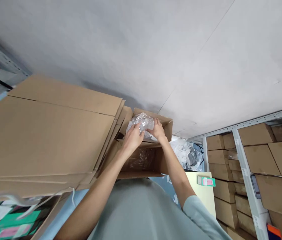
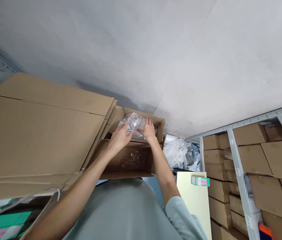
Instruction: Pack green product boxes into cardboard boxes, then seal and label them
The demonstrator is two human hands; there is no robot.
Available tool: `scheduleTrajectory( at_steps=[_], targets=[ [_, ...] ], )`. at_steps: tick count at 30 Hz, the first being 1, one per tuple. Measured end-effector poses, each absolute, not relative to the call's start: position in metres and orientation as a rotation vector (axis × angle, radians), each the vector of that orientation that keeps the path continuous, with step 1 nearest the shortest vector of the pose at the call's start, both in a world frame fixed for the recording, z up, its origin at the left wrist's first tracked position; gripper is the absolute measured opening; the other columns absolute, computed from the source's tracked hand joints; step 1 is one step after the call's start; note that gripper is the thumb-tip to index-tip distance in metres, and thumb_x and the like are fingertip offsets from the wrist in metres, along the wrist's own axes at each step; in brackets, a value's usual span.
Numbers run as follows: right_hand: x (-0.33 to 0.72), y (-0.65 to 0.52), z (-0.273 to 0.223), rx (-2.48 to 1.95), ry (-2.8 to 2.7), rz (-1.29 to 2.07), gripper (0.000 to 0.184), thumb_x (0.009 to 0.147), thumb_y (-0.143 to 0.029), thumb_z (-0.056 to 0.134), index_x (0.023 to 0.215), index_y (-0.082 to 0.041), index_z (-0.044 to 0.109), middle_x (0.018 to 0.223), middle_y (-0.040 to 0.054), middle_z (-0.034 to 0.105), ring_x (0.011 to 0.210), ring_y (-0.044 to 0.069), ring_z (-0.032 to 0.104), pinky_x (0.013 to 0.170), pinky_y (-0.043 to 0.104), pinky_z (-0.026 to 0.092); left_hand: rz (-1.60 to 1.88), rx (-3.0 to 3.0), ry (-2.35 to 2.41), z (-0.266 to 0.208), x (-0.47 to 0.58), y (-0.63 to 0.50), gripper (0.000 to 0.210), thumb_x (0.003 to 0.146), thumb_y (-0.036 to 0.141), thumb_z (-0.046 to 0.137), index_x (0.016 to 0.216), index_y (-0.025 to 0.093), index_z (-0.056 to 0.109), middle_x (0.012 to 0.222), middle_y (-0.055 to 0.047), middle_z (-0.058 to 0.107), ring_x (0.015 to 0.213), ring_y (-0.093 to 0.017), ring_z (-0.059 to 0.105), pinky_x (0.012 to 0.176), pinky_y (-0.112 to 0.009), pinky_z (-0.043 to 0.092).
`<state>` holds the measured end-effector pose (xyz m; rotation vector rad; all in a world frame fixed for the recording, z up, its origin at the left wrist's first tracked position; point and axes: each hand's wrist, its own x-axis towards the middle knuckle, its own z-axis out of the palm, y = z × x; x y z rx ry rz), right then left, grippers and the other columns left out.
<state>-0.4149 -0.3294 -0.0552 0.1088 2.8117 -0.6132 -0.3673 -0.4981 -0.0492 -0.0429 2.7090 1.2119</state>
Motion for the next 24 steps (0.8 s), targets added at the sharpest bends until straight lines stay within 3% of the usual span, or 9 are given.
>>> scheduleTrajectory(
  at_steps=[3, 7, 10, 14, 16, 19, 21, 24],
  targets=[
    [-0.430, -0.336, -0.071, 0.113, 2.807, -0.580, 0.084, 0.101, -0.048, 0.082, 0.159, 0.003, 0.050, 0.154, 0.0290, 0.066, 0.137, 0.026, 0.063, 0.116, 0.035, 0.047, 1.261, -0.034, 2.724, -0.058, -0.359, -0.501, 0.055, 0.101, 0.032, 0.056, 0.152, 0.013, 0.064, 0.154, -0.023, 0.069, 0.134, -0.041, 0.072, 0.116, -0.052, 0.057],
    [-0.425, -0.331, -0.070, 0.089, 2.840, -0.522, 0.044, 0.106, -0.040, 0.077, 0.140, -0.013, 0.071, 0.140, 0.0177, 0.074, 0.129, 0.025, 0.066, 0.112, 0.035, 0.050, 1.360, -0.078, 2.733, -0.061, -0.348, -0.511, 0.053, 0.102, 0.033, 0.056, 0.149, 0.014, 0.066, 0.152, -0.021, 0.071, 0.135, -0.039, 0.072, 0.117, -0.051, 0.057],
    [-0.412, -0.322, -0.049, 0.044, 2.971, -0.524, 0.026, 0.107, -0.040, 0.073, 0.126, -0.022, 0.076, 0.133, 0.0131, 0.074, 0.127, 0.027, 0.065, 0.108, 0.035, 0.053, 1.482, -0.086, 2.755, -0.053, -0.344, -0.519, 0.058, 0.103, 0.035, 0.057, 0.158, 0.015, 0.061, 0.156, -0.020, 0.068, 0.143, -0.038, 0.068, 0.122, -0.051, 0.054],
    [-0.384, -0.308, -0.010, -0.098, 3.057, -0.796, 0.029, 0.106, -0.050, 0.071, 0.111, -0.022, 0.075, 0.117, 0.0106, 0.074, 0.110, 0.028, 0.067, 0.101, 0.038, 0.056, 1.614, 0.247, 2.763, -0.029, -0.340, -0.523, 0.081, 0.099, 0.043, 0.072, 0.174, 0.024, 0.045, 0.184, -0.016, 0.037, 0.169, -0.038, 0.039, 0.135, -0.052, 0.040],
    [-0.366, -0.303, 0.007, -0.181, 2.950, -1.051, 0.034, 0.106, -0.056, 0.068, 0.106, -0.022, 0.072, 0.103, 0.0056, 0.073, 0.094, 0.023, 0.066, 0.092, 0.035, 0.057, 1.612, 0.464, 2.681, -0.018, -0.338, -0.523, 0.078, 0.100, 0.043, 0.073, 0.173, 0.030, 0.048, 0.187, -0.010, 0.034, 0.170, -0.036, 0.038, 0.134, -0.049, 0.042],
    [-0.340, -0.302, 0.022, -0.138, 2.782, -1.364, 0.038, 0.104, -0.061, 0.069, 0.108, -0.023, 0.070, 0.093, 0.0014, 0.070, 0.083, 0.020, 0.066, 0.080, 0.030, 0.059, 1.631, 0.557, 2.538, -0.008, -0.336, -0.522, 0.057, 0.105, 0.039, 0.063, 0.162, 0.032, 0.063, 0.168, -0.008, 0.062, 0.150, -0.031, 0.064, 0.121, -0.042, 0.054],
    [-0.324, -0.302, 0.029, -0.047, 2.805, -1.470, 0.045, 0.099, -0.060, 0.077, 0.124, -0.023, 0.070, 0.112, 0.0058, 0.073, 0.090, 0.020, 0.071, 0.080, 0.031, 0.062, 1.656, 0.513, 2.505, -0.006, -0.335, -0.523, 0.044, 0.106, 0.040, 0.060, 0.146, 0.029, 0.076, 0.142, -0.008, 0.080, 0.127, -0.030, 0.077, 0.110, -0.040, 0.059],
    [-0.301, -0.305, 0.037, -0.127, 2.857, -1.456, 0.054, 0.098, -0.052, 0.082, 0.144, -0.027, 0.066, 0.151, 0.0139, 0.064, 0.118, 0.025, 0.073, 0.095, 0.036, 0.065, 1.670, 0.478, 2.471, -0.008, -0.329, -0.521, 0.030, 0.102, 0.043, 0.062, 0.110, 0.024, 0.084, 0.104, -0.007, 0.085, 0.097, -0.027, 0.079, 0.095, -0.037, 0.061]
  ],
)
